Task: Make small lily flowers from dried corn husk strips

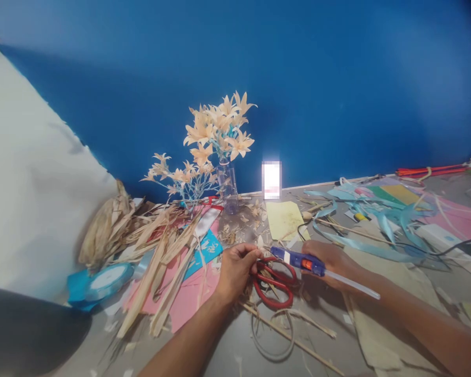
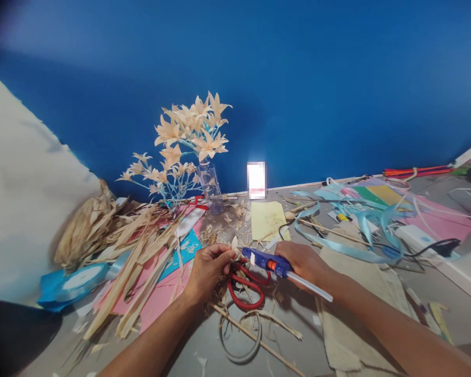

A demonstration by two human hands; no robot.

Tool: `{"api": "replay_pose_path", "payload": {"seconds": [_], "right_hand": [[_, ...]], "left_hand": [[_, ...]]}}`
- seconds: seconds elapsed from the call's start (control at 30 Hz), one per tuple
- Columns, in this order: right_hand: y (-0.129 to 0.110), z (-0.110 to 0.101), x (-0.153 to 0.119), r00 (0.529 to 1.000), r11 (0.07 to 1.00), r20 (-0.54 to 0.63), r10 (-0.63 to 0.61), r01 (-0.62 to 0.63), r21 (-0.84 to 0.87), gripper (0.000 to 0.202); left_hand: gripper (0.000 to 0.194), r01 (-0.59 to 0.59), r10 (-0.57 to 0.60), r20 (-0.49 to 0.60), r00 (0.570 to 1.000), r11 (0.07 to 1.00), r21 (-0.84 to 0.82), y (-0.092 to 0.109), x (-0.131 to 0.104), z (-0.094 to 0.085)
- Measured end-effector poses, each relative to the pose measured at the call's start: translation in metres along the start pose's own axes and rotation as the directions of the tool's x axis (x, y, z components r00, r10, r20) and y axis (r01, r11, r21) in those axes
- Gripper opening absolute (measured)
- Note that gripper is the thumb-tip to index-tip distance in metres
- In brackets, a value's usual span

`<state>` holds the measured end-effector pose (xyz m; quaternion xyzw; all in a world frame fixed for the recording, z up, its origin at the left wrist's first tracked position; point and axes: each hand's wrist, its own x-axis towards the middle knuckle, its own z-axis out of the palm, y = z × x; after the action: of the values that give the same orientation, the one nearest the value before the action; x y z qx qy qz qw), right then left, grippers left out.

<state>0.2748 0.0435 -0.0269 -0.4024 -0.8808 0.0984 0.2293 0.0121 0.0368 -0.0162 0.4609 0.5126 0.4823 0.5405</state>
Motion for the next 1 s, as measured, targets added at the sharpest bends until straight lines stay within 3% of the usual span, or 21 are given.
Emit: {"api": "replay_pose_path", "payload": {"seconds": [0.17,0.3,0.4,0.57,0.67,0.73,0.77,0.87,0.93,1.0], "right_hand": [[0.004,-0.008,-0.004,0.999,0.997,-0.040,-0.020,0.017,-0.069,0.008],[0.019,-0.018,-0.005,0.996,0.949,-0.083,-0.010,-0.017,-0.316,0.018],[0.036,-0.022,-0.006,0.999,0.895,-0.016,0.048,-0.050,-0.443,0.025],[0.044,-0.035,-0.006,0.983,0.921,0.151,0.103,-0.037,-0.387,0.046],[0.023,-0.045,0.003,0.977,0.919,0.088,0.194,-0.149,-0.366,0.042],[0.002,-0.043,0.014,0.958,0.930,-0.032,0.286,-0.286,-0.232,0.024],[-0.009,-0.039,0.020,0.942,0.941,-0.034,0.333,-0.335,-0.050,0.024],[-0.036,-0.018,0.039,0.932,0.799,0.159,0.325,-0.361,0.482,0.039],[-0.048,-0.006,0.048,0.934,0.695,0.203,0.295,-0.355,0.625,0.038],[-0.055,0.000,0.053,0.920,0.655,0.212,0.330,-0.385,0.650,0.030]], "left_hand": [[0.020,-0.003,0.003,-0.012,1.000,1.000,-0.008,0.002,0.000,0.000],[0.023,0.017,-0.017,-0.008,1.000,1.000,-0.017,0.002,0.000,0.000],[0.026,0.023,-0.023,0.003,1.000,0.999,-0.039,0.001,-0.001,0.000],[0.027,0.010,-0.008,0.026,1.000,0.998,-0.062,0.004,-0.003,0.001],[0.025,0.045,-0.039,0.063,0.997,0.994,-0.103,0.005,-0.005,0.003],[0.024,0.054,-0.044,0.082,0.996,0.990,-0.132,0.005,-0.006,0.004],[0.024,0.050,-0.038,0.089,0.995,0.988,-0.145,0.004,-0.006,0.004],[0.023,0.034,-0.019,0.097,0.995,0.986,-0.162,0.001,-0.006,0.005],[0.022,0.037,-0.021,0.101,0.995,0.987,-0.158,-0.001,-0.006,0.005],[0.022,0.050,-0.035,0.101,0.994,0.986,-0.157,-0.001,-0.006,0.005]]}}
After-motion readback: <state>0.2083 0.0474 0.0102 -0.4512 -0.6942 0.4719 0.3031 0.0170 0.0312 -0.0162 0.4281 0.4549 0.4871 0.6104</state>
